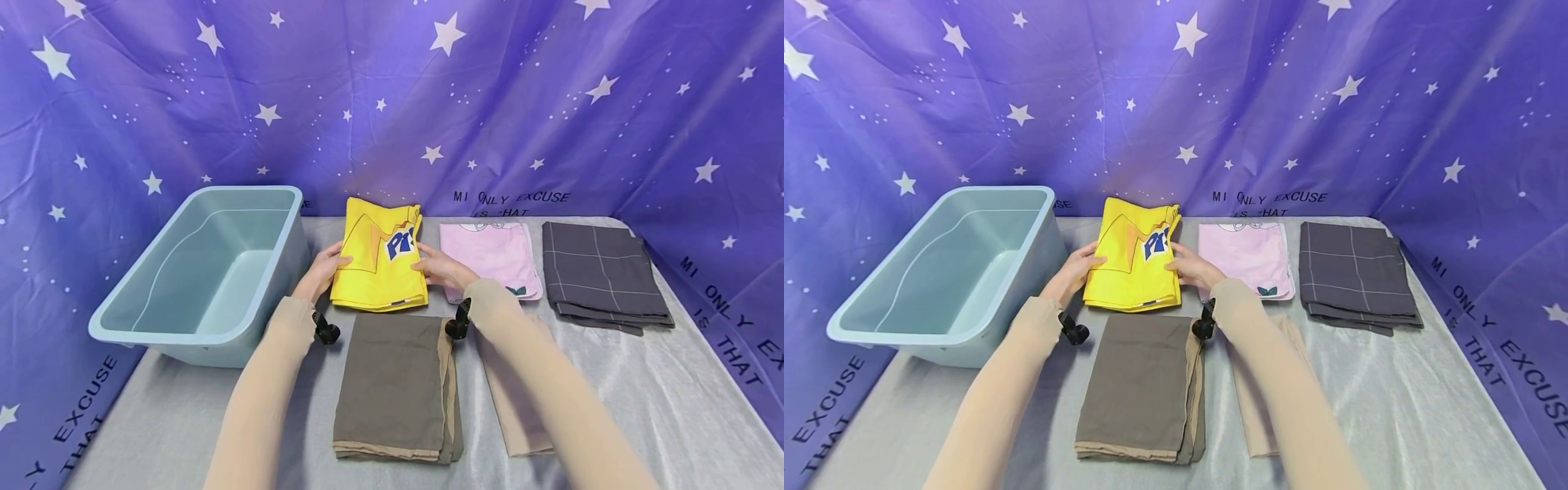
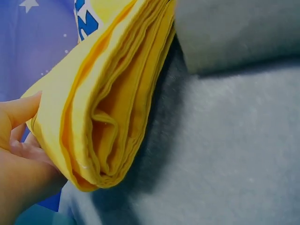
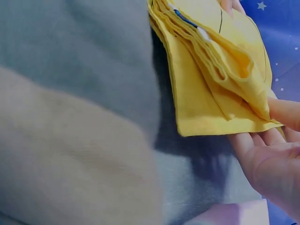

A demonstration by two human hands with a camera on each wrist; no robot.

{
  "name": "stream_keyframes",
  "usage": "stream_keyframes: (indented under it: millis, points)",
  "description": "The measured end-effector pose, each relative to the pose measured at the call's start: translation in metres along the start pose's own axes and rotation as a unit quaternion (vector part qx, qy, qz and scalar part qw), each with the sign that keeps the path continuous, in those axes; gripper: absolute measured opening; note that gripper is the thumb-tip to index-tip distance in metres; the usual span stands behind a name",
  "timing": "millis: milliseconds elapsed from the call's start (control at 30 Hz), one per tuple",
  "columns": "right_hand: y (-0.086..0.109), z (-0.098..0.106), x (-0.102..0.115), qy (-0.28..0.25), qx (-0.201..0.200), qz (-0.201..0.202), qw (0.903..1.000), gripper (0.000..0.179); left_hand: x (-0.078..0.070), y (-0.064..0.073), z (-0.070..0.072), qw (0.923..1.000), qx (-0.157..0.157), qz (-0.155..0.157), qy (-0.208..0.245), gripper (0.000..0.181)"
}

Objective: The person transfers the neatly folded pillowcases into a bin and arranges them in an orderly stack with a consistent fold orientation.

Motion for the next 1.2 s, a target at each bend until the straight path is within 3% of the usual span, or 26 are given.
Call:
stream_keyframes:
  millis: [200, 533, 933, 1200]
  points:
    - [0.005, 0.003, 0.009, -0.005, -0.006, 0.006, 1.0, 0.069, -0.012, 0.005, -0.004, 0.9997, 0.007, -0.014, 0.02, 0.053]
    - [0.024, 0.011, 0.024, -0.002, 0.021, 0.029, 0.9994, 0.068, -0.031, 0.02, -0.019, 0.9974, 0.021, -0.035, 0.059, 0.054]
    - [0.057, 0.013, 0.045, 0.015, 0.048, 0.046, 0.9977, 0.067, -0.05, 0.048, -0.033, 0.9956, 0.027, -0.049, 0.076, 0.054]
    - [0.077, 0.012, 0.058, 0.022, 0.06, 0.053, 0.9966, 0.067, -0.068, 0.069, -0.04, 0.9945, 0.014, -0.064, 0.082, 0.054]
Point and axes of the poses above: each hand's wrist, its own y-axis away from the middle knuckle, its own z-axis out of the back of the hand, x = y × z, the point moved 7 cm from there along -y, towards the middle knuckle, and after that the axes turned 3 degrees about -y, right-handed, at the moved point
